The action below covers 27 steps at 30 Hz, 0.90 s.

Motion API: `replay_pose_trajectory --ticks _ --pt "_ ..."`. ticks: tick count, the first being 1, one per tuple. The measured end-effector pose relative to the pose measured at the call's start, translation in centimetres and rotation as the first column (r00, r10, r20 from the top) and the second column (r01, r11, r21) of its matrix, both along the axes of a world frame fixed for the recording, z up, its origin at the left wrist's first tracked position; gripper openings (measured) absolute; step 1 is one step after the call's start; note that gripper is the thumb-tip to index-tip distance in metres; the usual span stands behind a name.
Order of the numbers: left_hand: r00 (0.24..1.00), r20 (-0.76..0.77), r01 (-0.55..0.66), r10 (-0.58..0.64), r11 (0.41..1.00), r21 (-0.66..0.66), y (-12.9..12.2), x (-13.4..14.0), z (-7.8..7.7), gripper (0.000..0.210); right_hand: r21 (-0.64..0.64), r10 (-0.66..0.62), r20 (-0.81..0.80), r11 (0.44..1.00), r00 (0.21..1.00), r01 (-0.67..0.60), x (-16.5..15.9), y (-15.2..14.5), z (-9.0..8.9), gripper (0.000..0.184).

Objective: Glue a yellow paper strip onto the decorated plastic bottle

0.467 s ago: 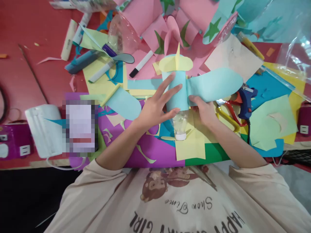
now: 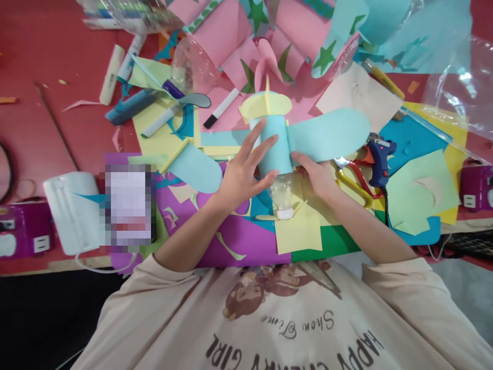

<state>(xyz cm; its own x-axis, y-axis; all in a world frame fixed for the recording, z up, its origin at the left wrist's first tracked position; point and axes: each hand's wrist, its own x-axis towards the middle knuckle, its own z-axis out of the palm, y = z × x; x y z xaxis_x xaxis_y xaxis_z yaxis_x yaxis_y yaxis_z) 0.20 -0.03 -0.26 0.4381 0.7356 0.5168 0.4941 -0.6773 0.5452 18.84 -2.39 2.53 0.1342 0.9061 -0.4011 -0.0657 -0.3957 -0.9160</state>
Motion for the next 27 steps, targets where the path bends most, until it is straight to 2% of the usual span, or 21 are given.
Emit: replay_pose_trajectory --ticks 3,5,9,13,15,18,21,23,25,27 --pt "1.0 -0.003 -0.024 0.025 0.999 0.03 0.0 0.2 0.1 0.062 0.099 0.046 -0.009 0.994 0.999 -0.044 0.3 0.2 0.1 0.036" --pt "0.999 -0.001 -0.04 0.04 0.999 0.02 -0.2 0.4 0.1 0.061 0.147 0.016 0.01 0.989 1.0 -0.018 0.6 0.3 0.2 0.037" --pt "0.999 -0.001 -0.048 0.048 0.998 -0.038 -0.4 0.4 0.3 0.053 0.195 -0.066 -0.068 0.978 0.995 0.078 1.0 0.6 0.4 0.019" --pt "0.985 0.116 -0.138 0.13 0.988 0.065 0.2 -0.4 1.8 0.038 0.202 -0.025 -0.127 0.978 0.992 0.051 1.6 1.2 0.7 0.018" --pt "0.965 0.158 -0.221 0.21 0.974 0.049 0.7 -1.1 2.8 0.035 0.217 0.015 -0.127 0.976 0.992 0.013 1.9 1.6 1.2 0.013" --pt "0.936 0.138 -0.315 0.324 0.945 -0.088 1.1 -2.5 3.7 0.046 0.231 0.147 -0.099 0.965 0.984 -0.121 2.1 2.5 2.5 0.003" --pt "0.963 0.178 -0.168 0.201 0.968 -0.184 0.8 -3.9 3.4 0.074 0.197 0.332 0.003 0.925 0.943 -0.326 1.5 4.4 4.3 0.002" --pt "0.972 0.154 -0.134 0.175 0.96 -0.246 0.2 -4.6 2.8 0.074 0.15 0.451 0.123 0.872 0.884 -0.465 0.8 6.3 5.2 0.006" --pt "0.963 0.153 -0.178 0.223 0.949 -0.259 -0.5 -5.0 2.2 0.074 0.107 0.532 0.226 0.819 0.816 -0.564 0.0 8.3 5.6 0.015" --pt "0.936 0.188 -0.243 0.297 0.934 -0.262 -1.2 -5.2 1.8 0.078 0.029 0.575 0.343 0.784 0.743 -0.62 -0.7 9.9 5.8 0.011"
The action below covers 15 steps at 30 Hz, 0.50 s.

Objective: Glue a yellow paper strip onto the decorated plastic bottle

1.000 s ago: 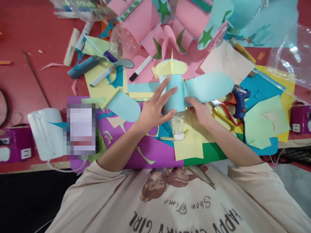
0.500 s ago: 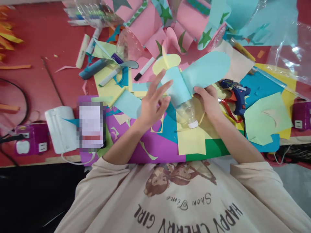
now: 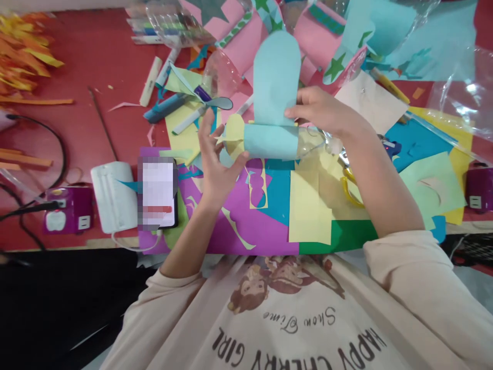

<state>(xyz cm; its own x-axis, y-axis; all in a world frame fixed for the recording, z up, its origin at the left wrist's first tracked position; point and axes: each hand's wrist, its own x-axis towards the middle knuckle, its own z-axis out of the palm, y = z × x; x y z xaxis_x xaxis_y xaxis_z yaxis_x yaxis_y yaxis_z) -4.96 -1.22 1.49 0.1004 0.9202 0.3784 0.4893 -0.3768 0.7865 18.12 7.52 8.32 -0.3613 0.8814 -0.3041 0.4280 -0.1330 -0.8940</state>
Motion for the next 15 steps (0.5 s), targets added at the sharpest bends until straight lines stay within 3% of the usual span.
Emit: replay_pose_trajectory --ticks 2,4,6,8,10,11,13,15 --pt "0.998 0.035 -0.053 0.053 0.999 -0.006 -0.5 0.0 -0.3 0.081 0.15 0.009 0.209 0.988 0.978 -0.041 -0.2 0.5 0.1 0.006" --pt "0.996 0.054 -0.064 0.064 0.998 -0.004 -0.8 0.1 -0.6 0.084 0.37 -0.078 0.355 0.927 0.932 -0.063 0.2 -0.3 0.3 0.017" --pt "0.997 0.056 -0.053 0.053 0.999 -0.003 -0.9 0.1 -0.9 0.085 0.494 -0.173 0.371 0.869 0.912 -0.037 1.6 -2.3 0.5 0.042" --pt "0.998 0.048 -0.042 0.043 0.999 -0.017 -1.0 -0.1 -1.2 0.084 0.595 -0.209 0.333 0.803 0.92 -0.033 3.8 -5.2 0.7 0.035" --pt "0.999 0.037 -0.035 0.037 0.998 -0.043 -1.0 -0.4 -1.5 0.081 0.58 -0.285 0.293 0.812 0.913 0.068 6.7 -8.3 0.5 0.02" --pt "0.999 0.037 -0.031 0.033 0.998 -0.054 -1.0 -0.5 -1.6 0.08 0.588 -0.378 0.31 0.797 0.872 0.136 8.2 -9.7 0.3 0.015" --pt "0.998 0.048 -0.024 0.027 0.997 -0.071 -1.2 -0.8 -1.5 0.076 0.604 -0.59 0.404 0.746 0.699 0.281 11.3 -12.4 -0.6 0.011" --pt "0.998 0.049 -0.036 0.04 0.996 -0.083 -1.4 -0.9 -1.3 0.066 0.596 -0.711 0.458 0.691 0.533 0.41 14.1 -14.6 -1.9 0.013"
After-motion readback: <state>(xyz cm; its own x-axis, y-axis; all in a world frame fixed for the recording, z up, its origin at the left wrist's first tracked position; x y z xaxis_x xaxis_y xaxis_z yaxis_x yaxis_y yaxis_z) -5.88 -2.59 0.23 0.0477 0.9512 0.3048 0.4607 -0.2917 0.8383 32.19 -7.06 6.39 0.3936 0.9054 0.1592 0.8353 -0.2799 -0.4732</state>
